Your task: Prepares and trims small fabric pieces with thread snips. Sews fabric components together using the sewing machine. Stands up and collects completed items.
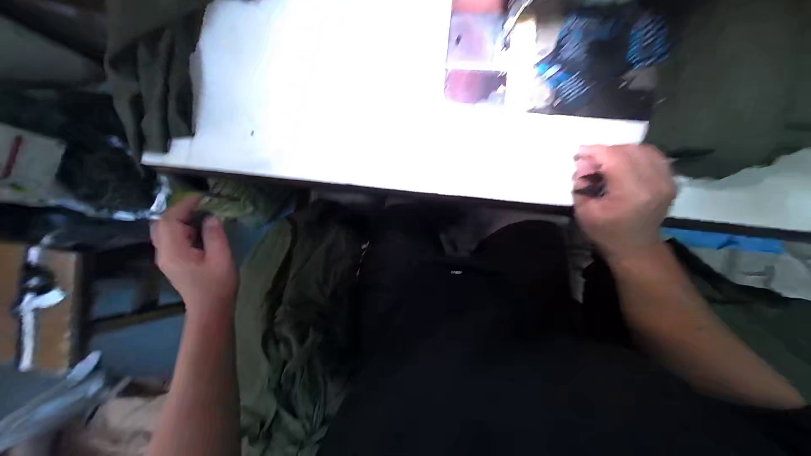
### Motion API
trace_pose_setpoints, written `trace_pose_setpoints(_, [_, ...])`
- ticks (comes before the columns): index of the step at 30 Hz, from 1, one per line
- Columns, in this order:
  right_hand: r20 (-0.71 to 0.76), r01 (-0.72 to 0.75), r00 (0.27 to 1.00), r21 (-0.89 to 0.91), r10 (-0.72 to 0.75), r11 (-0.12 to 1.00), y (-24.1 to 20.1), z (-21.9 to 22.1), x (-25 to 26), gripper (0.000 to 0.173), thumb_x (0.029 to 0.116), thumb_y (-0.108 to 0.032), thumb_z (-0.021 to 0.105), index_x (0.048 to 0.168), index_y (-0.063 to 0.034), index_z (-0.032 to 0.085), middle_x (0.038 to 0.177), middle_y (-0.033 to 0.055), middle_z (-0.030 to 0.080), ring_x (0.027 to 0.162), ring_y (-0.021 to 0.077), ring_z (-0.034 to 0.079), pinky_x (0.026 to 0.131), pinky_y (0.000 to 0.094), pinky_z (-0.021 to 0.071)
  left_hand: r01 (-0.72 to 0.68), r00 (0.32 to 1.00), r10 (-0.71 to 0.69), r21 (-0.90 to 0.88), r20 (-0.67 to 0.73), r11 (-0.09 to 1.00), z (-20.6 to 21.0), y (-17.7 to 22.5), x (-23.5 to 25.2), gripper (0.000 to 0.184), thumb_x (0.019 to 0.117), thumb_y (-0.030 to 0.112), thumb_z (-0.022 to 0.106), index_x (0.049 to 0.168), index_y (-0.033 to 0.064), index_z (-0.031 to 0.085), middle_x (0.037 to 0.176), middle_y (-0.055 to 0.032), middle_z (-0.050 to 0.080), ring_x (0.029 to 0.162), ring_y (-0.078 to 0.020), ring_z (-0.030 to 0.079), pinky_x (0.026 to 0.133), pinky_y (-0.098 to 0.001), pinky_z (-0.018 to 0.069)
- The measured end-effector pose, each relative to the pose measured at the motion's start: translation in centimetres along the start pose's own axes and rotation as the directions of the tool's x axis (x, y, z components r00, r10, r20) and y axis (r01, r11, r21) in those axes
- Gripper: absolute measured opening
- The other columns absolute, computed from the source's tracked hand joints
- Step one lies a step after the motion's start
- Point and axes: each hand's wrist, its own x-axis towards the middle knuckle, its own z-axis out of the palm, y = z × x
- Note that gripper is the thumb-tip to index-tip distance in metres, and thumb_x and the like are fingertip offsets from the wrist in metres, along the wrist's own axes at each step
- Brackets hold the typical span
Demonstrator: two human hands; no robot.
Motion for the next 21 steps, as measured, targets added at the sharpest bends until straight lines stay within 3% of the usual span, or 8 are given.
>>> trace_pose_setpoints(2, [-0.023, -0.007, 1.0, -0.023, 0.007, 1.0, 0.0, 0.2, 0.4, 0.024, 0.1041, -0.012, 0.051, 0.114, 0.0042, 0.067, 0.099, 0.0298, 0.07, 0.094, 0.0487, 0.068, 0.081, 0.0567, 0.0524, 0.272, 0.938, -0.284, 0.083, 0.198, 0.959, -0.3, -1.7, -5.8, 0.043, 0.107, 0.015, 0.045, 0.142, -0.011, 0.047, 0.142, -0.036, 0.05, 0.131, -0.0451, 0.053, 0.109, -0.0565, 0.0441])
trace_pose_setpoints(5, [-0.024, -0.017, 1.0, -0.012, 0.017, 1.0, 0.1, 0.2, 0.5, 0.029, 0.1078, -0.017, 0.048, 0.117, 0.004, 0.066, 0.1, 0.0315, 0.068, 0.096, 0.0495, 0.066, 0.083, 0.0565, 0.0507, 0.558, 0.74, -0.575, 0.16, 0.347, 0.814, 1.5, -2.1, -11.8, 0.045, 0.112, 0.02, 0.034, 0.142, -0.0099, 0.05, 0.138, -0.0362, 0.054, 0.132, -0.0472, 0.053, 0.11, -0.0619, 0.0381])
trace_pose_setpoints(6, [-0.023, -0.018, 1.0, -0.006, 0.018, 1.0, 0.2, 0.2, 0.6, 0.03, 0.1083, -0.018, 0.047, 0.118, 0.0034, 0.066, 0.101, 0.0313, 0.068, 0.096, 0.049, 0.066, 0.084, 0.0562, 0.0502, 0.622, 0.711, -0.618, 0.11, 0.335, 0.775, 1.7, -2.2, -12.6, 0.047, 0.1123, 0.023, 0.032, 0.141, -0.0087, 0.051, 0.135, -0.0338, 0.057, 0.128, -0.042, 0.055, 0.109, -0.0587, 0.0394])
trace_pose_setpoints(8, [0.01, -0.045, 0.999, 0.016, 0.044, 0.999, 0.5, 0.4, 0.2, 0.031, 0.1086, -0.019, 0.047, 0.121, 0.002, 0.065, 0.105, 0.0312, 0.068, 0.1, 0.0484, 0.066, 0.087, 0.0566, 0.0498, 0.707, 0.685, -0.669, -0.041, 0.289, 0.706, 1.4, -3.1, -12.8, 0.04, 0.1118, 0.024, 0.037, 0.132, -0.0031, 0.058, 0.115, -0.0195, 0.064, 0.101, -0.0219, 0.062, 0.091, -0.044, 0.0494])
trace_pose_setpoints(10, [0.052, -0.079, 0.996, 0.027, 0.078, 0.996, 0.8, 0.5, 0.2, 0.033, 0.1085, -0.021, 0.045, 0.125, 0.0015, 0.063, 0.109, 0.0313, 0.067, 0.105, 0.0485, 0.064, 0.09, 0.0573, 0.0488, 0.76, 0.647, -0.683, -0.208, 0.34, 0.616, 0.0, -3.6, -11.7, 0.03, 0.1088, 0.015, 0.041, 0.128, 0.0006, 0.06, 0.109, -0.0074, 0.065, 0.09, -0.0081, 0.062, 0.083, -0.0302, 0.0524])
trace_pose_setpoints(13, [0.069, -0.104, 0.992, 0.038, 0.101, 0.994, 0.9, 0.6, 0.3, 0.034, 0.1081, -0.02, 0.044, 0.126, 0.0018, 0.062, 0.111, 0.0318, 0.067, 0.107, 0.0492, 0.064, 0.092, 0.059, 0.0478, 0.811, 0.575, -0.68, -0.203, 0.455, 0.549, -1.5, -3.3, -9.6, 0.022, 0.1049, 0.002, 0.044, 0.116, 0.0027, 0.063, 0.092, -0.0014, 0.065, 0.073, -0.0041, 0.062, 0.068, -0.022, 0.0541])
trace_pose_setpoints(18, [0.077, -0.127, 0.989, 0.036, 0.124, 0.991, 0.9, 0.6, 0.4, 0.036, 0.1076, -0.021, 0.043, 0.128, 0.0026, 0.061, 0.115, 0.0336, 0.065, 0.11, 0.0509, 0.062, 0.094, 0.0604, 0.0465, 0.67, 0.575, -0.493, -0.031, 0.653, 0.741, -1.6, -3.7, -8.1, 0.023, 0.0986, -0.007, 0.051, 0.12, -0.005, 0.06, 0.106, -0.0126, 0.064, 0.09, -0.0136, 0.059, 0.084, -0.0343, 0.0505])
trace_pose_setpoints(21, [0.095, -0.154, 0.984, 0.023, 0.152, 0.988, 0.8, 0.5, 0.5, 0.037, 0.1074, -0.023, 0.043, 0.127, 0.0027, 0.061, 0.117, 0.0343, 0.064, 0.112, 0.052, 0.061, 0.095, 0.0619, 0.0457, 0.593, 0.66, -0.46, -0.036, 0.593, 0.804, -1.5, -5.0, -8.1, 0.014, 0.1004, -0.001, 0.055, 0.113, -0.0074, 0.057, 0.1, -0.0165, 0.06, 0.088, -0.0197, 0.058, 0.083, -0.0409, 0.0502])
